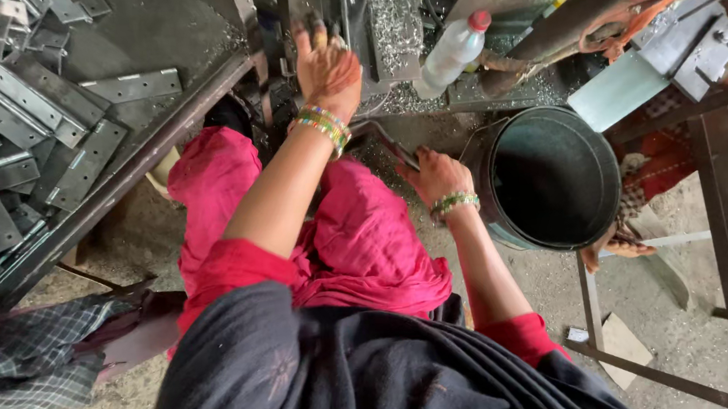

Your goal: The person sits on the floor and operates a drill press to process metal brackets. They pick up brackets from a tray, position them under the drill, and use a lever to activate the machine, repeating this process continuously.

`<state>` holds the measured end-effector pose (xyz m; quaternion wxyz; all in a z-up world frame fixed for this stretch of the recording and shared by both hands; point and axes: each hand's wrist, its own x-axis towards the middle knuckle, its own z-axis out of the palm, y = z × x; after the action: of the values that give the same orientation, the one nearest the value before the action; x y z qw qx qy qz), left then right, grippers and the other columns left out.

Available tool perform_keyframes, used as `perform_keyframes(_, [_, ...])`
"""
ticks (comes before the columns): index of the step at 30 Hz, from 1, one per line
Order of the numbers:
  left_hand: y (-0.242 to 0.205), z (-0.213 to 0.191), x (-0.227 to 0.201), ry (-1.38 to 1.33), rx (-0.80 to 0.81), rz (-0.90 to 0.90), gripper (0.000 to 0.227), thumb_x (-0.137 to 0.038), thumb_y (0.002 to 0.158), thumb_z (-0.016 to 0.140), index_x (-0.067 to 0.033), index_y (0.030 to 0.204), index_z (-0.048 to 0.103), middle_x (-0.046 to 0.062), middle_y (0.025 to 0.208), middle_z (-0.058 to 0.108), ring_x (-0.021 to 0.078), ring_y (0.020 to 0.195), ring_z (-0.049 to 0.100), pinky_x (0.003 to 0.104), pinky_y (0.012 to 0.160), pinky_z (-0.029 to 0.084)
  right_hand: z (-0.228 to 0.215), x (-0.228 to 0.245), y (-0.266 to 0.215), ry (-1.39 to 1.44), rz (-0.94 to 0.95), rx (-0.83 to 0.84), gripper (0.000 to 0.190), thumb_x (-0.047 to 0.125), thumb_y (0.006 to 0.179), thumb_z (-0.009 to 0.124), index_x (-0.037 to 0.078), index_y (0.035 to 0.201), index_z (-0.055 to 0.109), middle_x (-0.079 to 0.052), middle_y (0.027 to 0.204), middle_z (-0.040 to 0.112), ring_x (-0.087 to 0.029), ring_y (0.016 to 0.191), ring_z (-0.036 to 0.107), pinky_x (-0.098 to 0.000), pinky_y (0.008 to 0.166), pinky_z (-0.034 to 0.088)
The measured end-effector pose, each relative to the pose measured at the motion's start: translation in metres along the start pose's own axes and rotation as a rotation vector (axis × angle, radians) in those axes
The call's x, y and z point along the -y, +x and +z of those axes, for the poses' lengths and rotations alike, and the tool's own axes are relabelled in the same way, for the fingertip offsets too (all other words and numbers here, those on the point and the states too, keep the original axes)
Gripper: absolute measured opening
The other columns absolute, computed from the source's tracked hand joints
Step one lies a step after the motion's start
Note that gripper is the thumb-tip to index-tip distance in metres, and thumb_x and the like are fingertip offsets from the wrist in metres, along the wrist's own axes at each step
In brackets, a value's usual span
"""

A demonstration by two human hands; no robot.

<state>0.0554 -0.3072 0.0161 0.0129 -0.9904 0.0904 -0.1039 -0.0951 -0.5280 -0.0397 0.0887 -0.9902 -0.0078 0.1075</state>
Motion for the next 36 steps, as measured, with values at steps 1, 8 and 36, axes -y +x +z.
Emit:
perform_keyframes(1, [0.004,0.001,-0.002,0.035,-0.077,-0.02,0.032,-0.025,0.099,0.054,-0.0089,0.108,0.08,0.017,0.132,0.069,0.0349,0.14,0.047,0.06,0.116,0.017,0.0,-0.003,0.003,-0.002,0.008,-0.008,0.057,0.062,0.096,0.059,0.008,0.111,0.067,-0.022,0.096,0.074,-0.043,0.092,0.071,-0.0542,0.08,0.055])
perform_keyframes(8, [-0.027,-0.005,0.006,0.006,-0.112,0.072,0.036,-0.026,0.094,0.053,-0.0058,0.111,0.077,0.016,0.138,0.064,0.0381,0.14,0.044,0.067,0.112,0.011,0.077,-0.009,-0.001,0.162,0.0,0.016,0.052,0.058,0.096,0.058,0.011,0.117,0.067,-0.023,0.099,0.073,-0.044,0.093,0.07,-0.055,0.077,0.055])
perform_keyframes(36, [0.073,0.048,0.033,0.015,-0.117,-0.045,0.029,-0.022,0.1,0.054,-0.0078,0.116,0.074,0.013,0.122,0.072,0.0342,0.136,0.051,0.061,0.111,0.026,0.063,-0.004,-0.006,0.186,0.033,0.027,0.05,0.056,0.093,0.063,0.012,0.117,0.066,-0.021,0.098,0.074,-0.041,0.091,0.072,-0.0519,0.076,0.056])
